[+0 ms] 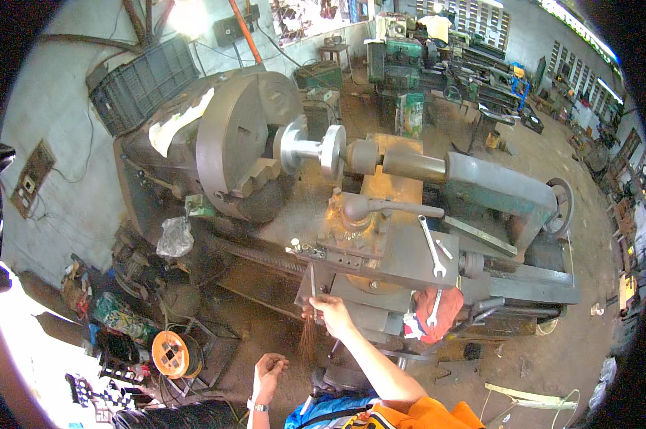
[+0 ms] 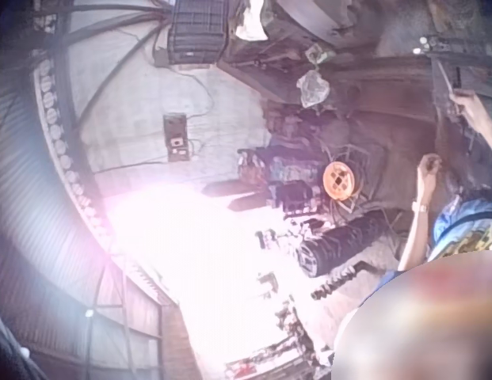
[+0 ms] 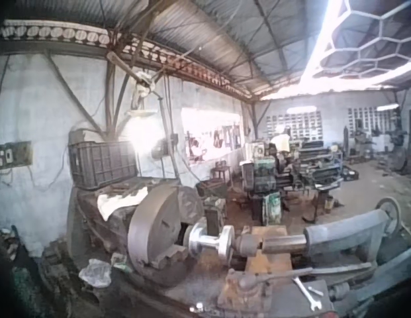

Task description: The person sweeps metal shavings from the floor into a dustpan and disposes of them in a bag. Then the person uses a hose to spray and rinse the lathe and surrounding floor area.

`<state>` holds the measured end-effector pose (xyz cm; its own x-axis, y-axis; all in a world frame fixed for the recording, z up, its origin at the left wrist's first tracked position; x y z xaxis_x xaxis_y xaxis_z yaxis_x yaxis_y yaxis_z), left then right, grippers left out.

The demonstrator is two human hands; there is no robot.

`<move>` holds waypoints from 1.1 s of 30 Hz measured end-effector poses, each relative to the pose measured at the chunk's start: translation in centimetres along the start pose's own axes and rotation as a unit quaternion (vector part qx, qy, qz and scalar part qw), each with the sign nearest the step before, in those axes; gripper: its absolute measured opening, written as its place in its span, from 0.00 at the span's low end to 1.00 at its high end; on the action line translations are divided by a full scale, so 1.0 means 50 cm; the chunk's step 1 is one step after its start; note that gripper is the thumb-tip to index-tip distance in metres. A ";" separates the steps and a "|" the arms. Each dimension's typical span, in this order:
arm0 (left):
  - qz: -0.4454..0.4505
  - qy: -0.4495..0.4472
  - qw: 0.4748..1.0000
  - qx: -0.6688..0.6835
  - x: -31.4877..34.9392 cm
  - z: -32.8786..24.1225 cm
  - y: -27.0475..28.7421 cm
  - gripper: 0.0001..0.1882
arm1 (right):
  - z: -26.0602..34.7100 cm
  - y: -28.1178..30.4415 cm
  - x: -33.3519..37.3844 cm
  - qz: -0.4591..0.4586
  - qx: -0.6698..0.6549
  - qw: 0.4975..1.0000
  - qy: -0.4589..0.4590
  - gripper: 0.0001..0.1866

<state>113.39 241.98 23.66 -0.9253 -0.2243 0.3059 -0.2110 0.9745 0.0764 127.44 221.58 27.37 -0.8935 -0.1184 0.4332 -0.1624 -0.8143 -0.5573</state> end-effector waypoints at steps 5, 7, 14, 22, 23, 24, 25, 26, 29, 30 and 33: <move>-0.007 0.025 1.000 0.006 0.000 0.018 0.001 0.05 | 0.031 -0.024 0.014 0.082 -0.033 0.992 0.092 0.11; 0.007 0.007 1.000 -0.009 0.001 0.011 -0.006 0.05 | 0.004 -0.004 0.004 0.041 -0.030 0.998 0.026 0.11; 0.001 0.024 1.000 -0.005 0.002 0.010 -0.011 0.05 | 0.000 0.003 0.004 0.012 -0.030 0.999 0.019 0.11; 0.026 -0.027 0.993 -0.115 0.010 -0.031 -0.018 0.07 | 0.012 0.002 0.028 0.034 0.014 0.999 0.041 0.14; 0.030 -0.072 0.986 -0.145 0.017 -0.048 -0.021 0.08 | 0.007 0.006 0.041 0.038 0.007 0.999 0.034 0.15; 0.035 -0.048 0.989 -0.135 0.015 -0.041 -0.020 0.09 | 0.003 0.009 0.056 0.040 0.053 0.997 0.036 0.16; 0.038 -0.066 0.989 -0.125 0.014 -0.048 -0.019 0.10 | -0.004 0.008 0.077 0.067 0.066 0.995 0.027 0.16; 0.025 -0.050 0.993 -0.108 0.012 -0.044 -0.011 0.09 | -0.017 0.011 0.099 0.076 0.087 0.993 0.001 0.16; -0.007 -0.038 0.994 -0.107 0.021 -0.028 0.026 0.08 | -0.006 0.036 0.181 0.095 0.204 0.974 0.030 0.16; -0.005 -0.039 0.993 -0.111 0.028 -0.021 0.027 0.08 | 0.009 0.054 0.205 0.083 0.239 0.967 0.037 0.15; -0.029 0.028 0.998 -0.038 0.050 0.023 0.057 0.07 | 0.113 0.106 0.260 0.038 0.359 0.925 0.119 0.13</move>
Point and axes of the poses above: each hand's wrist, its own x-axis away from the middle knuckle, its own y-axis out of the back of the hand, z = x × y, the point moved 10 cm from there along -x, towards the middle knuckle, and after that the axes turned 8 degrees about -z, right-handed, at the moved point
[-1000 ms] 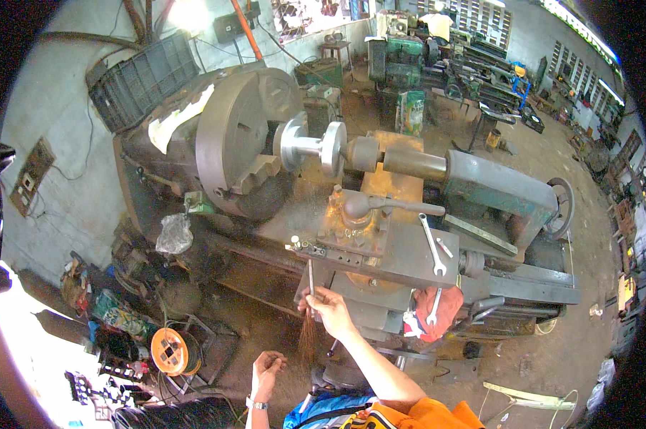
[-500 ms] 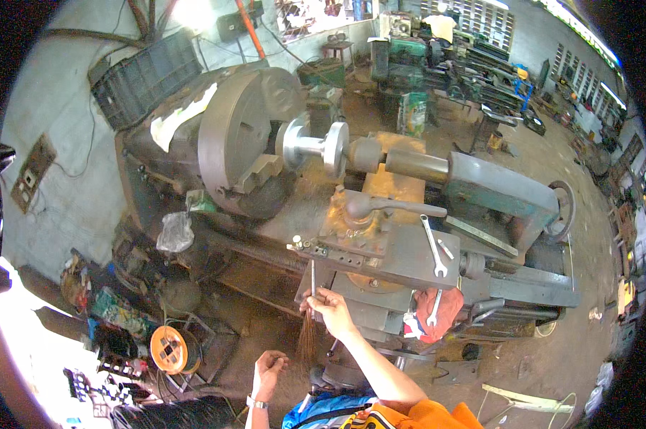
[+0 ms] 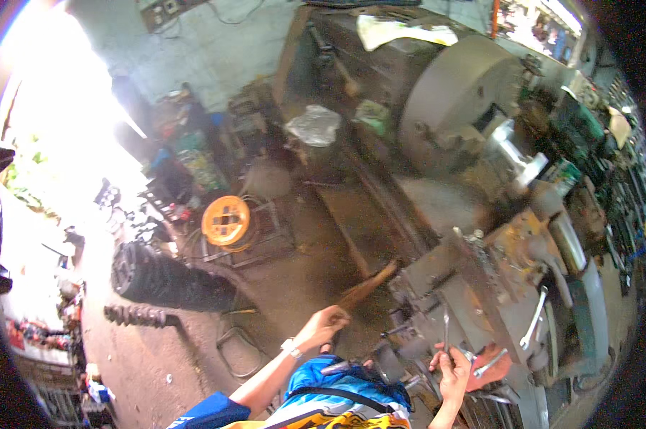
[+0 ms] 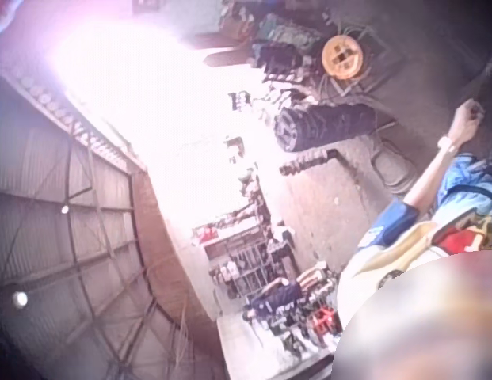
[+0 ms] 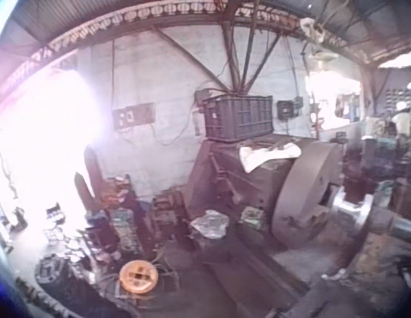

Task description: The person sweeps metal shavings from the floor into a dustpan and disposes of them in a bag. Then the person uses a hose to spray and rinse the lathe and surrounding floor area.

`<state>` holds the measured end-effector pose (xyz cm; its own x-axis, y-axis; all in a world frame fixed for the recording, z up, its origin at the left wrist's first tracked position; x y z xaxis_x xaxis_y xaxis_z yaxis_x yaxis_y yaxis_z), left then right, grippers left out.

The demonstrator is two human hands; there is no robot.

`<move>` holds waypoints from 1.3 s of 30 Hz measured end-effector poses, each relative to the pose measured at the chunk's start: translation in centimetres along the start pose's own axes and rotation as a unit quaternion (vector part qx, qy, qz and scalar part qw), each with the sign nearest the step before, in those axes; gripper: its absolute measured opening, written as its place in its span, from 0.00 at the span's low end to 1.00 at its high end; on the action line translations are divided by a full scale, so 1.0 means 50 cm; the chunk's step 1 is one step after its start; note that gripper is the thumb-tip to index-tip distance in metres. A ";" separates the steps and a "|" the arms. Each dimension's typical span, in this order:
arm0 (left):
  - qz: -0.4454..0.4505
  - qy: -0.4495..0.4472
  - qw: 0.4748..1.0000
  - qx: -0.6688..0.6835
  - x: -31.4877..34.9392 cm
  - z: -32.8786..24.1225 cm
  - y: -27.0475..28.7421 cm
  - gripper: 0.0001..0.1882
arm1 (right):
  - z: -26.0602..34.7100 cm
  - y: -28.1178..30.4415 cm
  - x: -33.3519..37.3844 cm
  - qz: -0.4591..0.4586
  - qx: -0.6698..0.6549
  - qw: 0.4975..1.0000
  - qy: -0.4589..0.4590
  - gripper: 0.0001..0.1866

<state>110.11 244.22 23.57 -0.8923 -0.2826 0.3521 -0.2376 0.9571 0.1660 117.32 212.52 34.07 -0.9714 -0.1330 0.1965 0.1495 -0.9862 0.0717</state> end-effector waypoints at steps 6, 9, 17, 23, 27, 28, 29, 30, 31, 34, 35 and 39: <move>0.009 -0.002 0.999 -0.031 -0.002 0.034 0.007 0.09 | 0.193 0.258 0.049 -0.244 0.065 0.948 0.195 0.10; 0.018 0.005 1.000 -0.009 -0.007 0.030 -0.013 0.06 | 0.238 0.351 0.090 -0.369 0.017 0.892 0.260 0.14; 0.071 -0.022 0.997 -0.022 -0.018 -0.063 -0.088 0.05 | 0.245 0.375 0.118 -0.397 0.110 0.887 0.209 0.14; 0.070 -0.149 0.985 -0.052 -0.044 -0.245 -0.122 0.06 | 0.300 0.236 0.047 -0.303 0.109 0.925 0.204 0.14; 0.075 -0.256 0.959 -0.092 -0.064 -0.441 -0.160 0.07 | 0.403 0.114 -0.021 -0.252 0.222 0.875 0.347 0.14; 0.079 -0.276 0.953 -0.100 -0.072 -0.491 -0.171 0.07 | 0.407 0.094 -0.043 -0.245 0.224 0.884 0.329 0.14; 0.074 -0.313 0.943 -0.087 -0.073 -0.544 -0.182 0.08 | 0.402 0.080 -0.066 -0.235 0.253 0.895 0.284 0.15; 0.063 -0.358 0.929 -0.071 -0.073 -0.599 -0.193 0.08 | 0.413 0.064 -0.069 -0.240 0.253 0.888 0.300 0.15; 0.061 -0.389 0.916 -0.072 -0.074 -0.643 -0.204 0.10 | 0.425 0.048 -0.074 -0.243 0.254 0.881 0.317 0.15; 0.083 -0.372 0.921 -0.082 -0.095 -0.711 -0.240 0.11 | 0.432 0.022 -0.077 -0.248 0.235 0.879 0.331 0.14; 0.084 -0.387 0.914 -0.088 -0.090 -0.727 -0.246 0.11 | 0.429 0.020 -0.075 -0.247 0.222 0.883 0.330 0.14; 0.073 -0.423 0.899 -0.087 -0.080 -0.717 -0.262 0.13 | 0.408 0.058 -0.049 -0.275 0.236 0.865 0.347 0.14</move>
Point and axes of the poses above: each hand's wrist, its own x-axis away from the middle knuckle, its own y-axis out of the back of the hand, z = x × y, the point moved 10 cm from there along -x, towards the middle knuckle, and after that the axes turned 8 degrees about -z, right-handed, at the moved point
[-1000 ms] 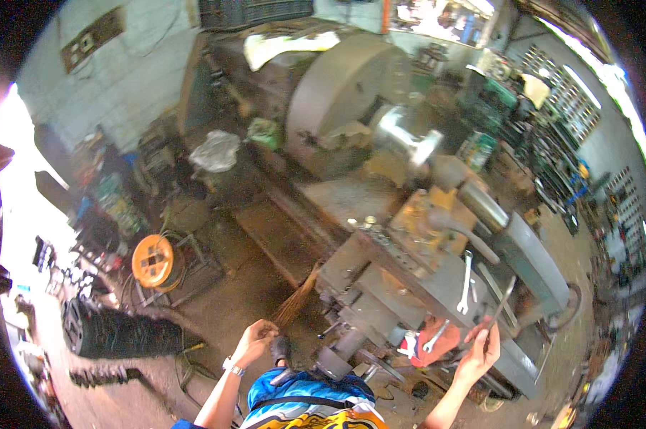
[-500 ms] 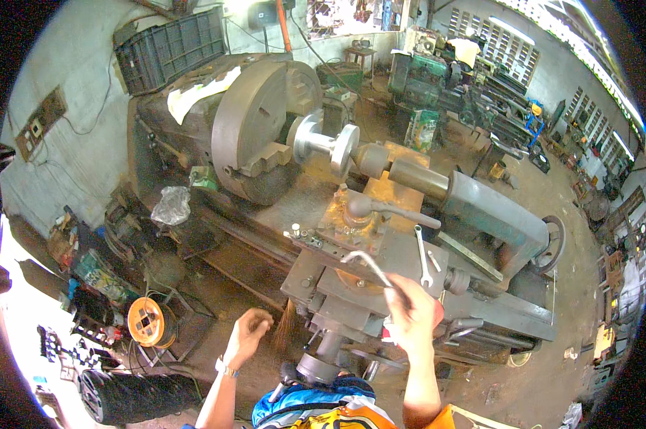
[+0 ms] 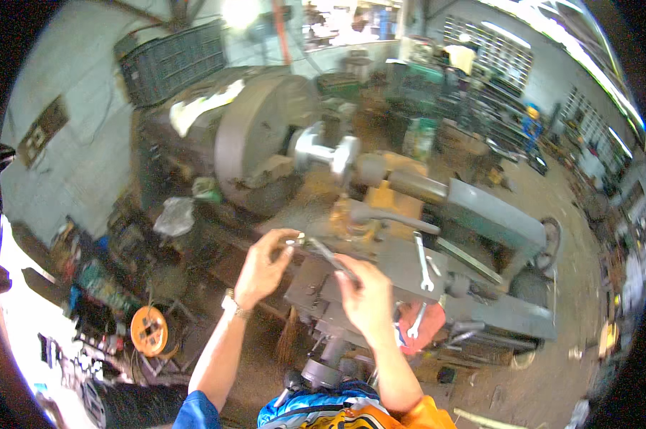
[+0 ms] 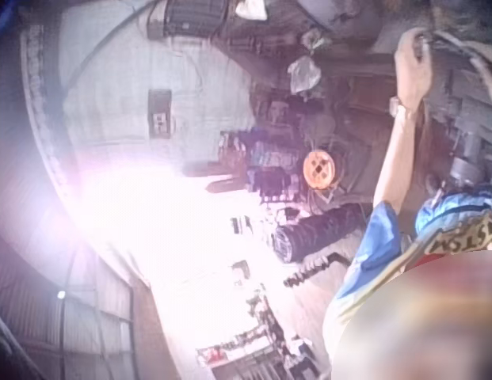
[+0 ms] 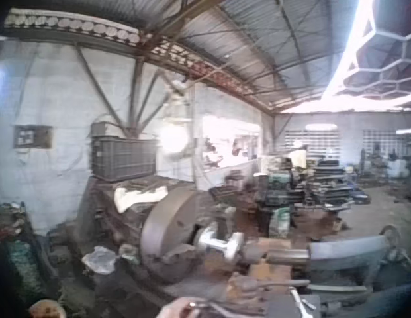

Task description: The person sweeps metal shavings from the floor into a dustpan and disposes of them in a bag. Then the person uses a hose to spray and rinse the lathe and surrounding floor area.

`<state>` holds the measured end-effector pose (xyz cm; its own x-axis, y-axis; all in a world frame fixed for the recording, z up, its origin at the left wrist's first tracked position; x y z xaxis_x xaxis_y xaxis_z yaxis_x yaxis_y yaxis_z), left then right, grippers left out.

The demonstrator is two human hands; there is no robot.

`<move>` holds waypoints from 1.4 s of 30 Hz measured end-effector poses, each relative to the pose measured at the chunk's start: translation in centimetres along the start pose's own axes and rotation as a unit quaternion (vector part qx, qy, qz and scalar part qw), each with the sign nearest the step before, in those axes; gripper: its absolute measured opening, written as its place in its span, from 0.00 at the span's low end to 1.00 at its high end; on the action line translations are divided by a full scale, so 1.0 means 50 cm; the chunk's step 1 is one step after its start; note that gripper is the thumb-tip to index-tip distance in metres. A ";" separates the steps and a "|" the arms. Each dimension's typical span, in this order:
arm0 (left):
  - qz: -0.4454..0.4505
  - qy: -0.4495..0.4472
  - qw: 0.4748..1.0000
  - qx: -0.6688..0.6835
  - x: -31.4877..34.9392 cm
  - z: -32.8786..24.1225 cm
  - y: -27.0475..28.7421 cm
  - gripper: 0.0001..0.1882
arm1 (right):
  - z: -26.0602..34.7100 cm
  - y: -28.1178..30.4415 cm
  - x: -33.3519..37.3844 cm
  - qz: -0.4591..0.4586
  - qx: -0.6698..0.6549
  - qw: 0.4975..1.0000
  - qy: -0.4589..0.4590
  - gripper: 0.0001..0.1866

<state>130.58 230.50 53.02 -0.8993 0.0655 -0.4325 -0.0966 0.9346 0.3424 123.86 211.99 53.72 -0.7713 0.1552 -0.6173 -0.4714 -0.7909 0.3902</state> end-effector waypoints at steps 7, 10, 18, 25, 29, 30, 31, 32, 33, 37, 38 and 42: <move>0.042 0.137 0.990 -0.015 0.303 0.224 0.065 0.11 | -0.258 0.185 0.166 -0.094 -0.182 0.935 -0.289 0.19; 0.041 0.254 0.964 -0.072 0.532 0.329 0.117 0.13 | -0.314 0.254 0.180 -0.099 -0.130 0.956 -0.245 0.20; -0.138 0.509 0.848 -0.055 1.234 0.444 0.210 0.19 | -0.400 0.381 0.097 -0.201 0.281 0.937 -0.048 0.17; -0.311 0.807 0.459 0.206 1.902 0.370 -0.017 0.11 | -0.518 0.298 0.156 -0.135 0.239 0.958 -0.081 0.13; -0.014 0.767 0.640 0.029 1.829 0.378 -0.086 0.17 | -0.502 0.280 0.158 -0.094 0.212 0.968 -0.093 0.17; -0.035 0.776 0.630 0.021 1.791 0.381 -0.093 0.18 | -0.491 0.279 0.150 -0.096 0.223 0.967 -0.076 0.16; -0.130 0.758 0.623 0.143 1.728 0.385 -0.105 0.19 | -0.474 0.276 0.145 -0.090 0.279 0.956 -0.035 0.15; -0.106 0.723 0.678 0.082 1.651 0.407 -0.083 0.19 | -0.471 0.275 0.139 -0.095 0.255 0.962 -0.036 0.14; -0.131 0.728 0.668 0.077 1.597 0.422 -0.060 0.19 | -0.481 0.270 0.136 -0.090 0.216 0.970 -0.059 0.14; -0.207 0.655 0.726 0.036 1.378 0.439 0.072 0.15 | -0.471 0.237 0.110 -0.070 0.228 0.971 -0.021 0.14; -0.206 0.628 0.749 0.045 1.336 0.433 0.096 0.18 | -0.468 0.226 0.104 -0.062 0.219 0.974 -0.009 0.14; -0.261 0.597 0.756 0.061 1.299 0.405 0.147 0.15 | -0.484 0.201 0.090 -0.031 0.223 0.974 -0.023 0.13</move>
Point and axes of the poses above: each hand's wrist, its own x-axis away from the middle knuckle, its own y-axis out of the back of the hand, z = x × y, the point moved 10 cm from there along -x, towards the middle knuckle, and after that the axes turned 8 degrees about -z, right-handed, at the moved point
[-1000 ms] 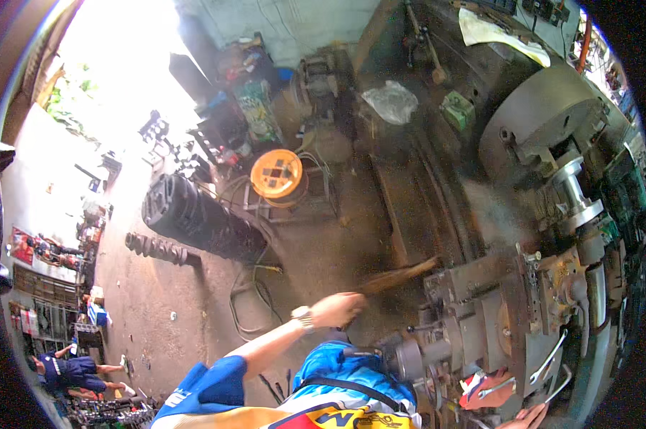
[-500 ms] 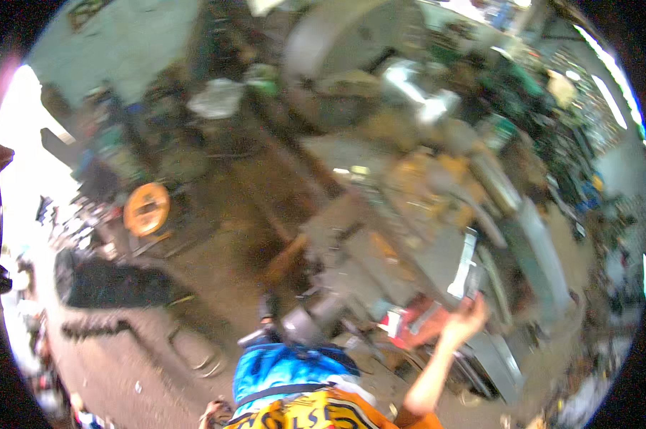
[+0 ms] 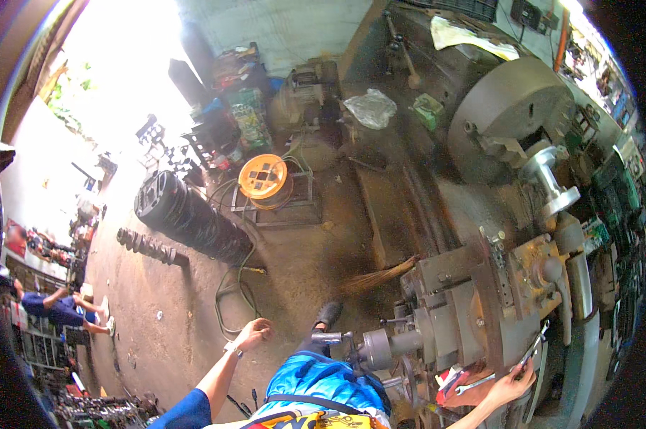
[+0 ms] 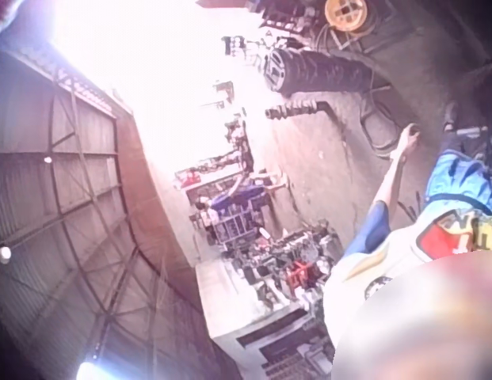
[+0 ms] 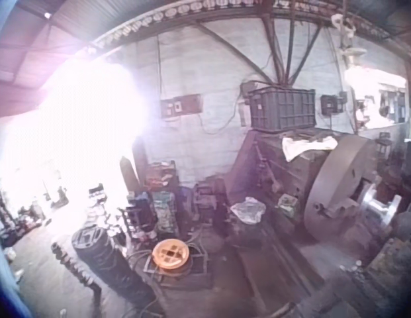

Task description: The person sweeps metal shavings from the floor into a dustpan and disposes of them in a bag. Then the person uses a hose to spray and rinse the lathe and surrounding floor area.

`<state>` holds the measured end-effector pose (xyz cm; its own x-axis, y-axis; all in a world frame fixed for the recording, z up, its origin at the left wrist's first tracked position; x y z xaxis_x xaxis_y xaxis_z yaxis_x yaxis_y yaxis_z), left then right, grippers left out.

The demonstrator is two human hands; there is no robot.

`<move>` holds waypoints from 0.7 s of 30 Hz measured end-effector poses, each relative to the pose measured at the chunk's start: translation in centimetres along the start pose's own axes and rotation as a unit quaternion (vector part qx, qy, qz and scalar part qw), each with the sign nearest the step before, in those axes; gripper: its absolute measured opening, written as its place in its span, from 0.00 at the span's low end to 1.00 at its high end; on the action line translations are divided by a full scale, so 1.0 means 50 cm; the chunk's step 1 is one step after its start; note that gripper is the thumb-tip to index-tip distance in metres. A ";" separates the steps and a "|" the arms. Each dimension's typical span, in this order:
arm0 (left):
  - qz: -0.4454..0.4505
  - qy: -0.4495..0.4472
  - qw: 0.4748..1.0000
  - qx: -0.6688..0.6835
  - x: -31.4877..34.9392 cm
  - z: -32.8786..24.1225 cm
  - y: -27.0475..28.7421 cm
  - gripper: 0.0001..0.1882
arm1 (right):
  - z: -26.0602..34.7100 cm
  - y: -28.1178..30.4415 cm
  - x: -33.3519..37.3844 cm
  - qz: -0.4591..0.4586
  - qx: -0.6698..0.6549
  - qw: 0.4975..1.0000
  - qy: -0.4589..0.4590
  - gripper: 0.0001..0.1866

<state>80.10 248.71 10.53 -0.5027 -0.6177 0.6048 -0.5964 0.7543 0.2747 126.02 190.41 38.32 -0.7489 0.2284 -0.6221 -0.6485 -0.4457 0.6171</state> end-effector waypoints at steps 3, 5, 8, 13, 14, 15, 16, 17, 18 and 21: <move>-0.010 0.062 0.997 -0.052 0.029 0.075 0.032 0.16 | -0.012 -0.005 -0.003 0.013 0.005 1.000 0.007 0.14; 0.007 0.129 0.988 -0.089 0.064 0.160 0.052 0.16 | -0.001 -0.001 -0.005 0.020 -0.016 0.998 0.064 0.16; 0.049 0.200 0.975 -0.087 0.093 0.277 0.077 0.19 | -0.063 0.010 -0.009 0.035 -0.060 0.995 -0.068 0.22; 0.087 0.213 0.964 -0.134 -0.013 0.400 0.152 0.21 | -0.029 0.125 0.040 -0.093 -0.063 0.993 -0.023 0.20; 0.092 0.197 0.965 -0.145 -0.066 0.405 0.169 0.21 | -0.022 0.162 0.071 -0.137 -0.025 0.990 -0.037 0.18; 0.097 0.182 0.966 -0.155 -0.121 0.409 0.188 0.22 | 0.000 0.192 0.115 -0.162 -0.015 0.986 -0.029 0.17; 0.089 0.163 0.966 -0.182 -0.197 0.405 0.206 0.22 | 0.018 0.210 0.155 -0.171 -0.001 0.984 -0.039 0.13; 0.091 0.158 0.959 -0.218 -0.262 0.407 0.225 0.22 | 0.052 0.236 0.208 -0.201 0.023 0.979 -0.027 0.13; 0.058 0.111 0.969 -0.214 -0.329 0.389 0.250 0.22 | 0.080 0.251 0.261 -0.201 0.052 0.977 -0.046 0.12; 0.012 0.020 0.985 -0.170 -0.530 0.350 0.305 0.19 | 0.192 0.175 0.468 -0.100 0.088 0.986 -0.104 0.12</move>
<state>73.36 272.69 -14.38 -0.4849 -0.5952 0.6407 -0.3380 0.8033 0.4905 101.50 200.17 33.79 -0.6036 0.4771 -0.6388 -0.7860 -0.2217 0.5771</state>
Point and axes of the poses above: each hand's wrist, its own x-axis away from the middle knuckle, its own y-axis out of the back of the hand, z = x × y, the point moved 10 cm from there along -x, towards the middle knuckle, and after that the axes turned 8 degrees about -z, right-handed, at the moved point
